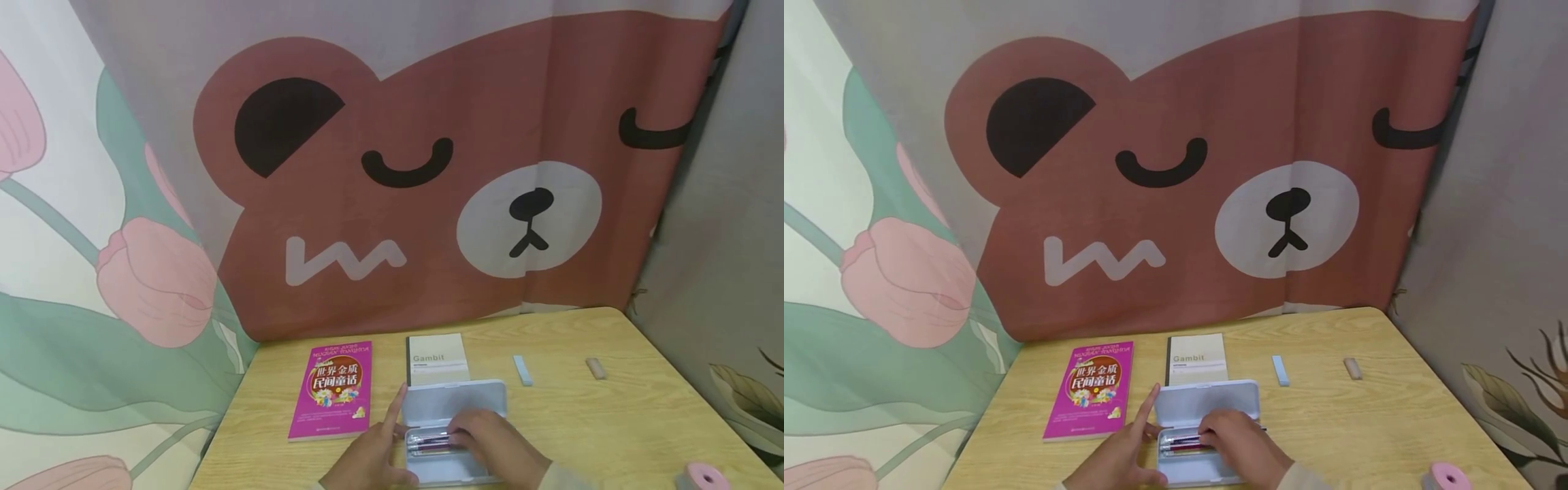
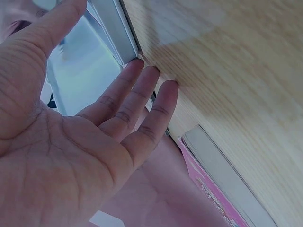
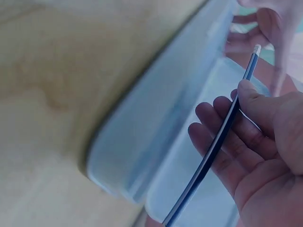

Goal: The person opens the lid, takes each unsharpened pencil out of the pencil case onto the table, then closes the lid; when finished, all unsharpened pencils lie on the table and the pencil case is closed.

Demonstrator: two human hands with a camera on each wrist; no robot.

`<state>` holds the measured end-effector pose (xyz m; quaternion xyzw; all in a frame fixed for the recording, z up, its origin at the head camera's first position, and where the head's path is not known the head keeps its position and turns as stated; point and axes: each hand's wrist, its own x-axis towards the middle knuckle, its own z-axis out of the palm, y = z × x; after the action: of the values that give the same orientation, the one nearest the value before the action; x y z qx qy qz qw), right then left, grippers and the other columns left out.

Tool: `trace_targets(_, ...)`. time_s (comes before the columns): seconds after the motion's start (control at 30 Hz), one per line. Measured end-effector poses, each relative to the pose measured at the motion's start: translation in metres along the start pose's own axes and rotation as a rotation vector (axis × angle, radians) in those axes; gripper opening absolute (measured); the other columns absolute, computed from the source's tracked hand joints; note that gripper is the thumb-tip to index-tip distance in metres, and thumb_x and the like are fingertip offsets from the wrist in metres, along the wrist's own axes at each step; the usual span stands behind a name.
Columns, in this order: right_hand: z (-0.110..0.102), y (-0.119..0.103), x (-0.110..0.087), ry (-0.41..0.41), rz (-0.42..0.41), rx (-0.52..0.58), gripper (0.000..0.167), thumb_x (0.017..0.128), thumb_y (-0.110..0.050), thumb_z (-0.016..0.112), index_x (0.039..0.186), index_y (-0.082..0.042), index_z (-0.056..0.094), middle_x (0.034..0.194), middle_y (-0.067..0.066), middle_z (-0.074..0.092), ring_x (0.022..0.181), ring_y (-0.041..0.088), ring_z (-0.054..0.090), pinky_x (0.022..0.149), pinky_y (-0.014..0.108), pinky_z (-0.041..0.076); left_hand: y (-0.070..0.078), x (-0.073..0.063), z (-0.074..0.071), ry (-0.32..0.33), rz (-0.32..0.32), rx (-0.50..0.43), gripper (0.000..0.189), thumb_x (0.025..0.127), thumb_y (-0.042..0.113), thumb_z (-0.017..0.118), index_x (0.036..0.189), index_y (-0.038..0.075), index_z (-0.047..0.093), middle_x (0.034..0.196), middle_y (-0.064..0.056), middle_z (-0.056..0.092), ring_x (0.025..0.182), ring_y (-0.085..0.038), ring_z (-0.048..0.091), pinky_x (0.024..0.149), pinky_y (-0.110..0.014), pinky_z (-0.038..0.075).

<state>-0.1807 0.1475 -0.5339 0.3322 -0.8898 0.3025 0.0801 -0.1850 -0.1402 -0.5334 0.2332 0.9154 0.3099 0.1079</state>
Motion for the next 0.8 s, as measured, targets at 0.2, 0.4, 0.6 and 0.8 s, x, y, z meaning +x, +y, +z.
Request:
trace_targets(0.2, -0.026, 0.005, -0.006, -0.027, 0.076, -0.001, 0.007, 0.1, -0.012, 0.08, 0.1, -0.019, 0.081, 0.093, -0.018, 0.074, 0.086, -0.006, 0.062, 0.076, 0.028, 0.062, 0.002, -0.001, 0.0, -0.007, -0.022, -0.014, 0.147, 0.077, 0.042, 0.102, 0.177, 0.045, -0.006, 0.13, 0.005, 0.075, 0.117, -0.019, 0.073, 0.107, -0.052, 0.061)
trace_targets(0.4, -0.055, 0.03, -0.033, 0.007, 0.07, -0.004, 0.008, 0.097, -0.013, 0.083, 0.099, -0.02, 0.08, 0.094, -0.019, 0.074, 0.087, -0.007, 0.063, 0.073, 0.027, 0.061, 0.0, -0.002, -0.001, 0.006, 0.024, -0.02, 0.148, 0.077, 0.042, 0.101, 0.178, 0.041, -0.006, 0.132, 0.002, 0.075, 0.12, -0.023, 0.073, 0.108, -0.053, 0.06)
trace_targets(0.6, -0.085, 0.057, -0.064, -0.038, 0.177, 0.02, 0.008, 0.097, -0.013, 0.083, 0.102, -0.019, 0.08, 0.099, -0.014, 0.078, 0.091, -0.002, 0.071, 0.076, 0.026, 0.065, -0.004, -0.002, 0.001, 0.004, 0.019, -0.013, 0.149, 0.076, 0.046, 0.101, 0.177, 0.041, -0.008, 0.131, 0.003, 0.075, 0.119, -0.021, 0.073, 0.107, -0.053, 0.06)
trace_targets(0.8, -0.101, 0.08, -0.084, -0.049, 0.225, -0.055, 0.012, 0.094, -0.009, 0.085, 0.1, -0.018, 0.079, 0.098, -0.008, 0.08, 0.091, 0.002, 0.073, 0.076, 0.029, 0.065, 0.0, 0.0, 0.001, -0.015, -0.034, -0.023, 0.149, 0.076, 0.046, 0.101, 0.177, 0.042, -0.008, 0.132, 0.002, 0.075, 0.123, -0.027, 0.073, 0.11, -0.058, 0.058)
